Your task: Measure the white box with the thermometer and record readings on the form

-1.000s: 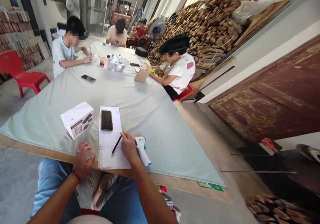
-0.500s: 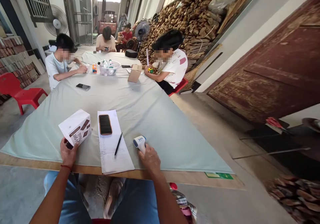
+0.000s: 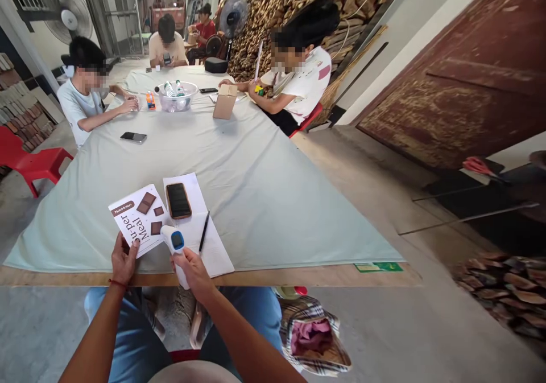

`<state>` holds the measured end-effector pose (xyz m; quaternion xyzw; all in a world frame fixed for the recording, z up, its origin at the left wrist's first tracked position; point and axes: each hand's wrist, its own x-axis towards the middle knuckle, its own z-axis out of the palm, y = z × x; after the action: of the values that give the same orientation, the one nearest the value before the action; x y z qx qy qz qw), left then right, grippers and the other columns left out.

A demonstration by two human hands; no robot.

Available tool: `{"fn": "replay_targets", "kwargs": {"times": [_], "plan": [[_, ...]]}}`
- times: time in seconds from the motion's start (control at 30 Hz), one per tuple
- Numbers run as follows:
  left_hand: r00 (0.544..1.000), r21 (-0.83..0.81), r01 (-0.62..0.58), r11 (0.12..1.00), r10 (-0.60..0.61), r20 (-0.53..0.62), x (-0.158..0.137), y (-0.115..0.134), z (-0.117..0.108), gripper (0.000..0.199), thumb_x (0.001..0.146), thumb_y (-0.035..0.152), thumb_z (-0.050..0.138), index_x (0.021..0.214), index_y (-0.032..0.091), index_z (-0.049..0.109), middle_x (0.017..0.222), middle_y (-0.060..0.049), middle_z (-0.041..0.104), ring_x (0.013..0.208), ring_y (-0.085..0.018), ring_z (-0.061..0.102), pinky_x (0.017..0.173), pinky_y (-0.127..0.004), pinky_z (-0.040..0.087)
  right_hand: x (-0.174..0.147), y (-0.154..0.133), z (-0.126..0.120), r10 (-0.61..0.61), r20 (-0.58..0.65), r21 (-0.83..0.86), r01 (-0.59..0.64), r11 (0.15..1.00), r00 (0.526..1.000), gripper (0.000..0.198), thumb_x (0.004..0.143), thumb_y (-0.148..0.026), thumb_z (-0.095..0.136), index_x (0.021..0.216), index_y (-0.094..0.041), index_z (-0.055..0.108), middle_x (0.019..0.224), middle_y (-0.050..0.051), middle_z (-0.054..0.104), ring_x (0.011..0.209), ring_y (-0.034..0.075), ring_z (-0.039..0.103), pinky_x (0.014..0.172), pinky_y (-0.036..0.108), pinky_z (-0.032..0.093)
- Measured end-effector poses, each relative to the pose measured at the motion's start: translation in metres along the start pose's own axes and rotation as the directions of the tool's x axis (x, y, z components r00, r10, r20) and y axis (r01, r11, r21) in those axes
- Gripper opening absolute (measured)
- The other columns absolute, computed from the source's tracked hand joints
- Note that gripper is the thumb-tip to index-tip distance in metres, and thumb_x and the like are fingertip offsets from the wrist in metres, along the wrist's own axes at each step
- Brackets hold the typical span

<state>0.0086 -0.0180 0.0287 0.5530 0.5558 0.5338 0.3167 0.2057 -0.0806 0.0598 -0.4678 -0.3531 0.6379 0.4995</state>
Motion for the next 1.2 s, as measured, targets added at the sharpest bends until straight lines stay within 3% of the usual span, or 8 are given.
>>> {"fn": "replay_targets", "kwargs": {"times": [0.1,0.33,0.53,1.2], "plan": [[1.000,0.001,-0.003,1.000,0.003,0.010,0.000,0.001,0.000,0.060,0.078,0.062,0.065,0.114,0.014,0.056,0.107,-0.012,0.069,0.096,-0.023,0.066,0.084,-0.036,0.055,0.007,0.005,0.012,-0.029,0.003,-0.025,0.029,0.999,1.000,0.031,0.070,-0.050,0.057,0.068,-0.019,0.050,0.062,-0.003,0.047,0.061,0.012,0.040,0.060,0.026,0.031],[1.000,0.013,-0.019,1.000,0.019,0.016,-0.001,0.000,0.000,0.058,0.080,0.060,0.064,0.116,0.014,0.056,0.105,-0.012,0.070,0.093,-0.023,0.066,0.083,-0.037,0.056,0.023,0.001,0.014,-0.067,0.034,-0.056,0.069,0.996,0.997,0.033,0.067,-0.051,0.060,0.069,-0.019,0.052,0.064,-0.003,0.045,0.066,0.012,0.037,0.063,0.026,0.031],[1.000,0.051,0.001,0.999,-0.002,0.009,-0.001,-0.004,-0.001,0.065,0.080,0.061,0.063,0.123,0.014,0.054,0.114,-0.015,0.068,0.101,-0.026,0.066,0.089,-0.040,0.056,0.023,-0.003,0.016,-0.049,0.038,-0.034,0.051,0.998,0.998,0.034,0.065,-0.051,0.061,0.074,-0.019,0.054,0.067,-0.003,0.045,0.068,0.013,0.037,0.065,0.026,0.033],[1.000,0.067,-0.002,0.998,0.001,0.005,-0.002,-0.004,-0.001,0.064,0.079,0.062,0.063,0.121,0.014,0.055,0.111,-0.013,0.070,0.098,-0.025,0.067,0.087,-0.038,0.055,0.020,-0.003,0.018,-0.061,0.004,-0.048,0.061,0.997,0.998,0.033,0.066,-0.051,0.060,0.069,-0.020,0.049,0.064,-0.003,0.043,0.067,0.013,0.036,0.063,0.026,0.033]]}}
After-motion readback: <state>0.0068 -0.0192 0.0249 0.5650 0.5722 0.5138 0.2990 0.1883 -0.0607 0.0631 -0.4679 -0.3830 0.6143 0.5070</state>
